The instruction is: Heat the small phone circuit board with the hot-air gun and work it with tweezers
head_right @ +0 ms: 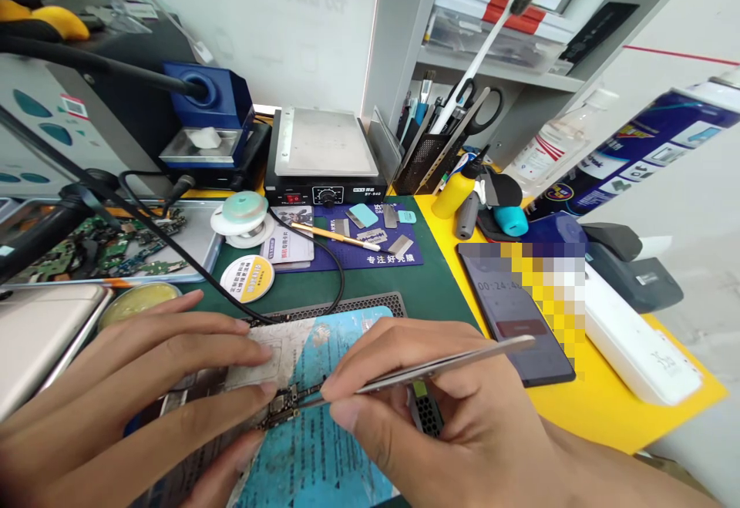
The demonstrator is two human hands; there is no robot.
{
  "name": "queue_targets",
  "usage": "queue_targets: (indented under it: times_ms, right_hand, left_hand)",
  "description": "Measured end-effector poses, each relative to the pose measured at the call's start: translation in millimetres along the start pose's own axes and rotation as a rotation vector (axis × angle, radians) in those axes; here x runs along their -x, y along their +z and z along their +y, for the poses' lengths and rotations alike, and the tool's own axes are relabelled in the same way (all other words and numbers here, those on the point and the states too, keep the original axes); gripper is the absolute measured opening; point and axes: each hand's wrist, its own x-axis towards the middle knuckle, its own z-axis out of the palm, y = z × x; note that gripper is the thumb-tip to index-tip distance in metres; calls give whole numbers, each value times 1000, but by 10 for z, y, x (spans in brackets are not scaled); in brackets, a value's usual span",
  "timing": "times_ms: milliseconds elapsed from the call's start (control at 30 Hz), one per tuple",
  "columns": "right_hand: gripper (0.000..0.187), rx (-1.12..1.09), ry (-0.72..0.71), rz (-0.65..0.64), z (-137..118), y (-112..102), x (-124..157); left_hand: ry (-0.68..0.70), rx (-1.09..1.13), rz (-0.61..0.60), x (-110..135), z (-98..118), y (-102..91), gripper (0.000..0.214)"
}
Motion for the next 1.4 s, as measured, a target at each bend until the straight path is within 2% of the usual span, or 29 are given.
queue_targets:
  times_ms: [433,1100,1233,1400]
  right_hand:
    - [23,9,-15,1,-15,16,-38]
    - [19,34,4,38,-56,27,-66]
    - [16,26,17,41,-75,16,-64]
    - [14,0,15,38,-83,7,-80]
  left_hand:
    - [3,26,-13,23,20,-86,15]
    - [48,-15,7,20,-13,-87,11]
    - [24,-11,-7,3,15,-107,16]
    - [5,-47,-29,1,49,-100,12]
